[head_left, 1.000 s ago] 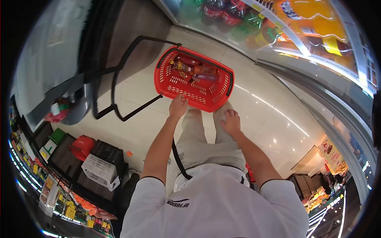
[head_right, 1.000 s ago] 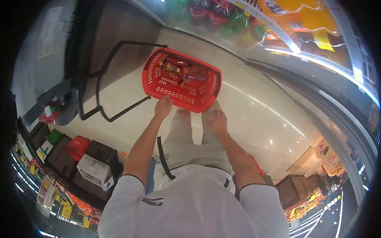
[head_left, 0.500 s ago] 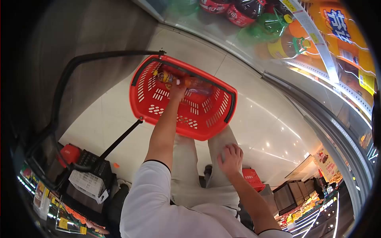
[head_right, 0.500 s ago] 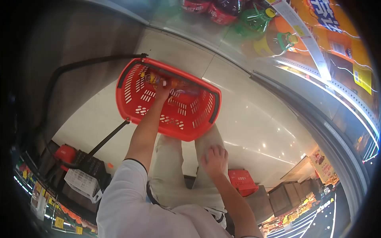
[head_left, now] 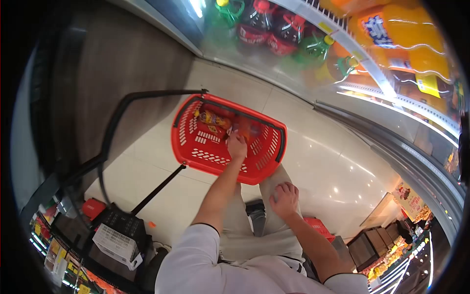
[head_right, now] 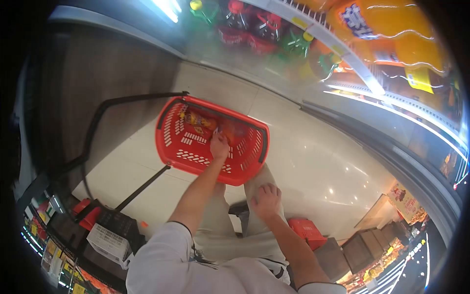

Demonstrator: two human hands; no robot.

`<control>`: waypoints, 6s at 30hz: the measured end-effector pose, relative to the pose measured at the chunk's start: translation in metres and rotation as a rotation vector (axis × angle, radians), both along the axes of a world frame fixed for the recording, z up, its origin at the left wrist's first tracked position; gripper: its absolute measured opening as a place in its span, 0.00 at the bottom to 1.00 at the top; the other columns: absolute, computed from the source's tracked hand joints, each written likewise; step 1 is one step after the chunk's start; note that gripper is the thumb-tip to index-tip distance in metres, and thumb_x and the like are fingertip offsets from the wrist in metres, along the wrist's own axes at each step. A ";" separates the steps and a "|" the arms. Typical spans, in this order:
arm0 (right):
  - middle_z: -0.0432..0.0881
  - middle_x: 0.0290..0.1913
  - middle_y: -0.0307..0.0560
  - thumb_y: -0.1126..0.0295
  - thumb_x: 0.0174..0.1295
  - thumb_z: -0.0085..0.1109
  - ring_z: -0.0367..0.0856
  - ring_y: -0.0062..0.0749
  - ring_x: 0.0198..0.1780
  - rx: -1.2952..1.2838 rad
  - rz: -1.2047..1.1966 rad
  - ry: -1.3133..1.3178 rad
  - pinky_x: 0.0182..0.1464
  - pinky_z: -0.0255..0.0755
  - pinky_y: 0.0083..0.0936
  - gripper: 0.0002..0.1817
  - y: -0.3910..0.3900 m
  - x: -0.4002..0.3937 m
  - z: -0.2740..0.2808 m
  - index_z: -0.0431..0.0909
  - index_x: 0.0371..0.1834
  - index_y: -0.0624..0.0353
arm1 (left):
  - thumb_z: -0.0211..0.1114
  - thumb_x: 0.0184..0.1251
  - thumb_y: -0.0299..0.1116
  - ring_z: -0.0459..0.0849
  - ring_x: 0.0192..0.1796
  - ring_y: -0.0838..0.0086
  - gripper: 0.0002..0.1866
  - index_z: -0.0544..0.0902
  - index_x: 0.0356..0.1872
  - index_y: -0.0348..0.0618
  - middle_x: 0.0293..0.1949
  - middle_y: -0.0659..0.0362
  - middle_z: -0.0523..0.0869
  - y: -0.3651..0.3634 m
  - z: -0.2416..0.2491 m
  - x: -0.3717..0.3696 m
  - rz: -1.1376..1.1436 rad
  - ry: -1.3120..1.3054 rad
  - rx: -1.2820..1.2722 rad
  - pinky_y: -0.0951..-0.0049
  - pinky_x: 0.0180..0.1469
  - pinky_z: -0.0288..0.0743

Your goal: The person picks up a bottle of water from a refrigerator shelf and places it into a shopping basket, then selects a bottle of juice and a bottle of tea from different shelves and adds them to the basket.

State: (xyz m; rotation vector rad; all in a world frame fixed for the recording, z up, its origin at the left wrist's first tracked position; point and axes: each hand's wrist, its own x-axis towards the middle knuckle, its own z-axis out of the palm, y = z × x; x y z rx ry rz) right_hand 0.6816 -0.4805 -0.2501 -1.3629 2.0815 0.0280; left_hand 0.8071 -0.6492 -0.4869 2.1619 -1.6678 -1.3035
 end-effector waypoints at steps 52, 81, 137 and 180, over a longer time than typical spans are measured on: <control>0.83 0.50 0.54 0.60 0.51 0.67 0.83 0.42 0.51 -0.553 0.039 -0.678 0.54 0.77 0.33 0.36 -0.063 0.073 0.404 0.70 0.65 0.60 | 0.77 0.53 0.27 0.82 0.46 0.73 0.28 0.72 0.54 0.38 0.45 0.58 0.81 0.015 0.644 0.096 -0.435 1.086 -0.203 0.71 0.52 0.76; 0.76 0.25 0.54 0.54 0.64 0.63 0.77 0.51 0.29 -1.440 -0.719 0.391 0.32 0.69 0.41 0.19 -0.030 -0.335 0.568 0.74 0.35 0.61 | 0.75 0.52 0.39 0.84 0.43 0.57 0.28 0.76 0.48 0.31 0.40 0.48 0.84 0.046 0.491 0.202 -0.390 -0.109 -0.427 0.59 0.45 0.78; 0.75 0.58 0.57 0.77 0.63 0.63 0.76 0.40 0.57 -1.514 -1.702 1.081 0.60 0.70 0.33 0.23 0.443 -0.186 0.520 0.70 0.59 0.75 | 0.60 0.58 0.64 0.81 0.32 0.66 0.33 0.76 0.47 0.42 0.31 0.53 0.81 0.122 0.715 -0.189 -0.426 1.221 0.994 0.68 0.33 0.76; 0.68 0.63 0.47 0.66 0.53 0.59 0.65 0.34 0.57 -1.827 -1.418 0.757 0.62 0.59 0.32 0.37 0.606 -0.232 0.486 0.61 0.68 0.66 | 0.80 0.45 0.50 0.81 0.45 0.54 0.33 0.80 0.51 0.46 0.41 0.52 0.84 0.208 0.792 -0.675 -1.356 0.682 -0.972 0.57 0.50 0.76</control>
